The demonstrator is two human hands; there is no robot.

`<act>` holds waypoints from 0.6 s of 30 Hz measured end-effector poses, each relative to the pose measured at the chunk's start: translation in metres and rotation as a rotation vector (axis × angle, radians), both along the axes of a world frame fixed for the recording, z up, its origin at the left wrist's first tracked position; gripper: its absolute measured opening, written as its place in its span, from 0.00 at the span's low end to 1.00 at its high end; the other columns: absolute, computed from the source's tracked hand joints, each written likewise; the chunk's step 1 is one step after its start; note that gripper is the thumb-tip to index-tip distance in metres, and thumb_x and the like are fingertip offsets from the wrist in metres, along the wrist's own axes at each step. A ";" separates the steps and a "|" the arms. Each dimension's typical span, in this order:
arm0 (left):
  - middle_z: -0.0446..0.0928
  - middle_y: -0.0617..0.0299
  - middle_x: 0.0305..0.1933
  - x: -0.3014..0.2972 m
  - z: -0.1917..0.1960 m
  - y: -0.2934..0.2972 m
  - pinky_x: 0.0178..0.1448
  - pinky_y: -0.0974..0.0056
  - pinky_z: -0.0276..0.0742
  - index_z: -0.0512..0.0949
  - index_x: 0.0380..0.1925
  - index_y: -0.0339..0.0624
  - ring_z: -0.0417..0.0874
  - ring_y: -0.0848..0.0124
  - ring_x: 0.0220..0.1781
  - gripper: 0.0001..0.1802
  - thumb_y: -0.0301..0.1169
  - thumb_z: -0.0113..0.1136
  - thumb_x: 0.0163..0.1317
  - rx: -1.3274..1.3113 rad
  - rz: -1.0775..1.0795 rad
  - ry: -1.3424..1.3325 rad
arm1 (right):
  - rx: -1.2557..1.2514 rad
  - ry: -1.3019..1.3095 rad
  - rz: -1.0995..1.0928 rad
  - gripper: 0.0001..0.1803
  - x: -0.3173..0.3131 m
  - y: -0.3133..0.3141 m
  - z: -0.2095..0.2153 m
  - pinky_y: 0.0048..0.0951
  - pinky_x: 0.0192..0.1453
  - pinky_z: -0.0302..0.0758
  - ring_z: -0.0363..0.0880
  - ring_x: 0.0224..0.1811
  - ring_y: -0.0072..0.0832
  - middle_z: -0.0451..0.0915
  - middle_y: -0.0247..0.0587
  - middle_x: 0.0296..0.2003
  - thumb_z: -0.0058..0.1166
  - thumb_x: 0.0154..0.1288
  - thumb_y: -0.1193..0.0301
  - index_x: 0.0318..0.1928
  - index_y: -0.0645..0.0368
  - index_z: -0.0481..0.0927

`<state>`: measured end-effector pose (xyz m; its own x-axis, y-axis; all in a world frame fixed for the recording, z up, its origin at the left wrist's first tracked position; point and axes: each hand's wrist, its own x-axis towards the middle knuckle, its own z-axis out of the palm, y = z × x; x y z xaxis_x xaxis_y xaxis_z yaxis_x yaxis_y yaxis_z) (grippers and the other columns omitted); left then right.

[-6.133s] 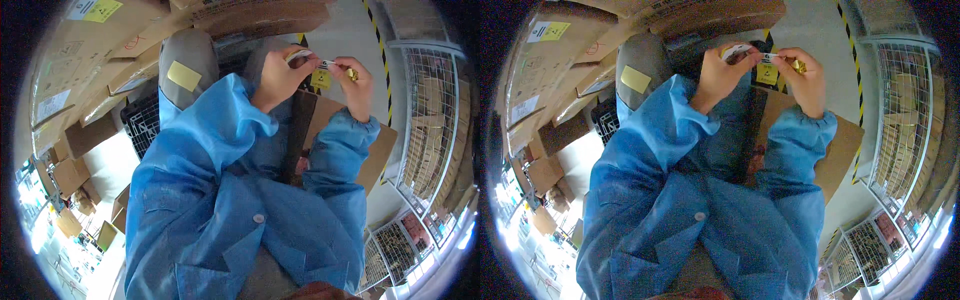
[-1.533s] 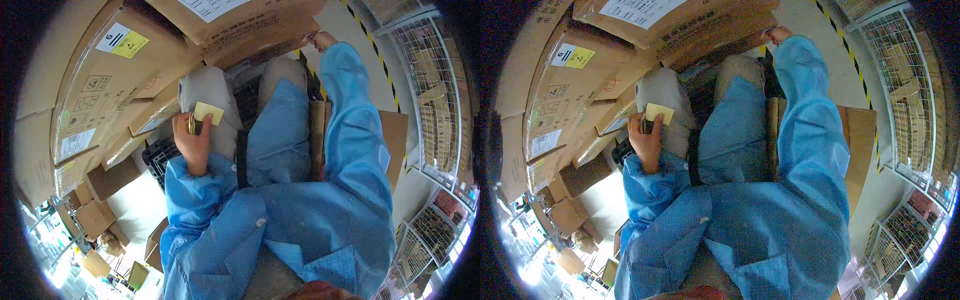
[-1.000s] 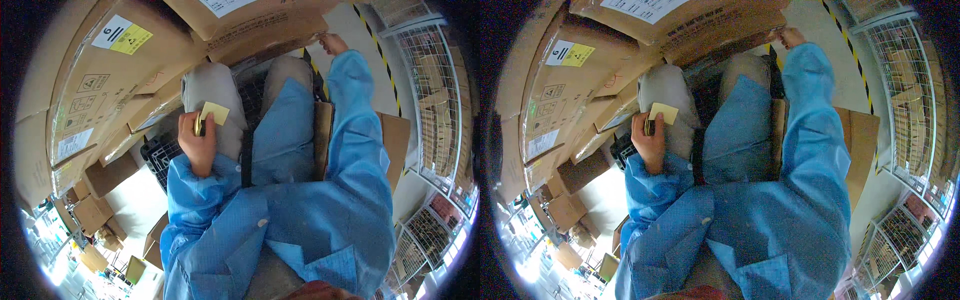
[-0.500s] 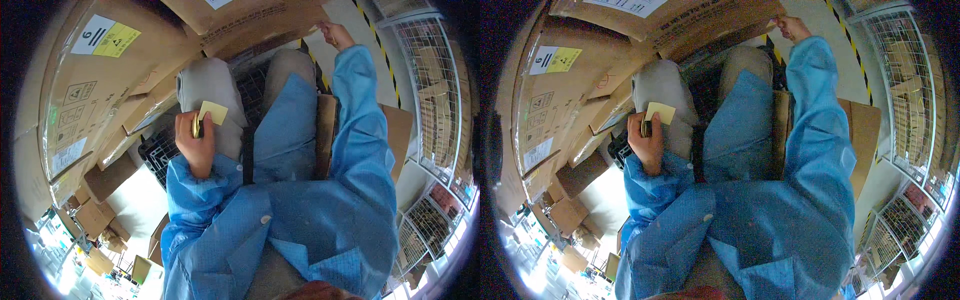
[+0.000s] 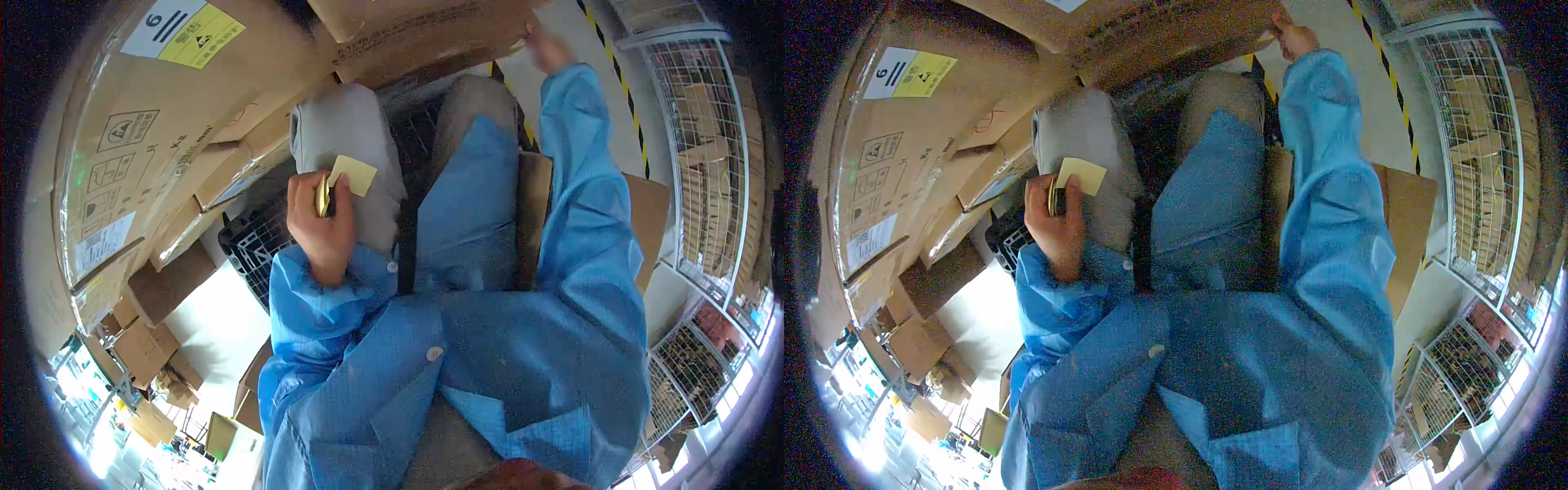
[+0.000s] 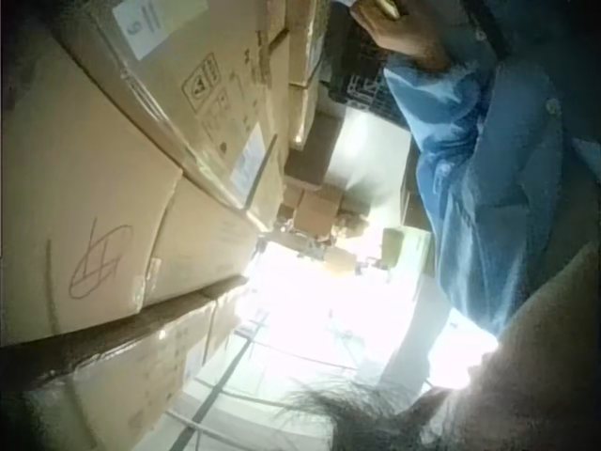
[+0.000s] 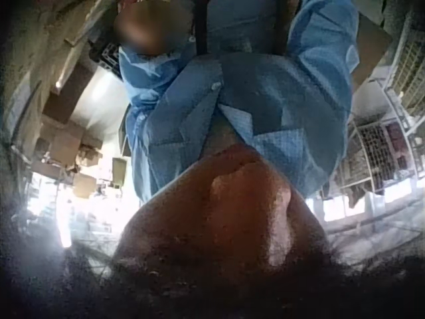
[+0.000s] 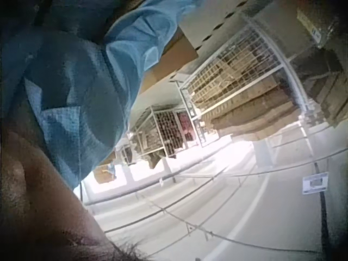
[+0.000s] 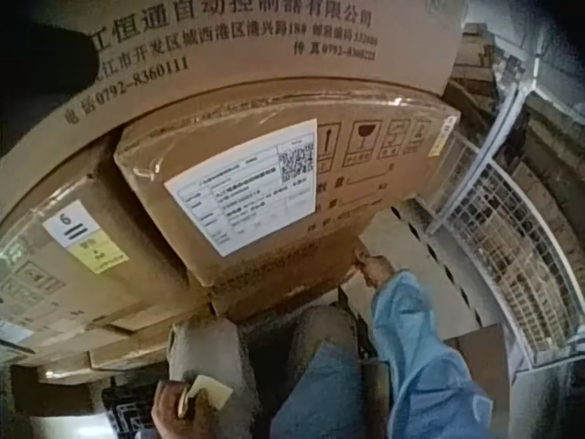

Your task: Apply adhesive labels to tags and then attach the tags to stacked cardboard boxes.

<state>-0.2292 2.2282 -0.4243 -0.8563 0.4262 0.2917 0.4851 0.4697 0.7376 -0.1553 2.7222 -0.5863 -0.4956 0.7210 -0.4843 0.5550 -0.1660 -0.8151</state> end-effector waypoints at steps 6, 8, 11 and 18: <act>0.74 0.53 0.30 -0.003 -0.002 0.002 0.38 0.60 0.73 0.75 0.30 0.37 0.77 0.56 0.32 0.07 0.25 0.65 0.54 -0.014 -0.033 0.038 | -0.015 0.154 -0.115 0.24 0.013 0.018 -0.019 0.24 0.20 0.56 0.57 0.16 0.19 0.63 0.25 0.16 0.55 0.64 0.49 0.34 0.60 0.79; 0.74 0.53 0.30 -0.002 -0.001 0.002 0.38 0.61 0.73 0.75 0.30 0.37 0.77 0.57 0.31 0.08 0.26 0.65 0.53 -0.028 -0.030 0.043 | -0.080 0.277 -0.125 0.24 0.013 0.013 -0.021 0.24 0.20 0.56 0.57 0.16 0.19 0.63 0.25 0.16 0.56 0.63 0.49 0.35 0.61 0.78; 0.74 0.53 0.30 -0.001 -0.001 -0.002 0.38 0.61 0.73 0.75 0.30 0.37 0.77 0.57 0.31 0.08 0.26 0.65 0.53 -0.025 0.002 0.013 | -0.123 0.431 -0.086 0.29 0.004 -0.042 0.019 0.23 0.20 0.54 0.57 0.16 0.17 0.62 0.25 0.16 0.57 0.59 0.44 0.36 0.62 0.75; 0.74 0.52 0.30 -0.003 -0.004 0.001 0.37 0.61 0.73 0.75 0.30 0.36 0.77 0.57 0.31 0.08 0.25 0.65 0.54 -0.003 -0.029 -0.018 | -0.450 0.186 -0.143 0.36 0.009 -0.025 0.005 0.18 0.19 0.50 0.52 0.16 0.12 0.57 0.20 0.17 0.53 0.53 0.33 0.34 0.57 0.74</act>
<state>-0.2319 2.2289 -0.4282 -0.8486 0.4520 0.2749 0.4851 0.4577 0.7451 -0.1459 2.6975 -0.5809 -0.5145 0.5276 -0.6759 0.3537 -0.5874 -0.7279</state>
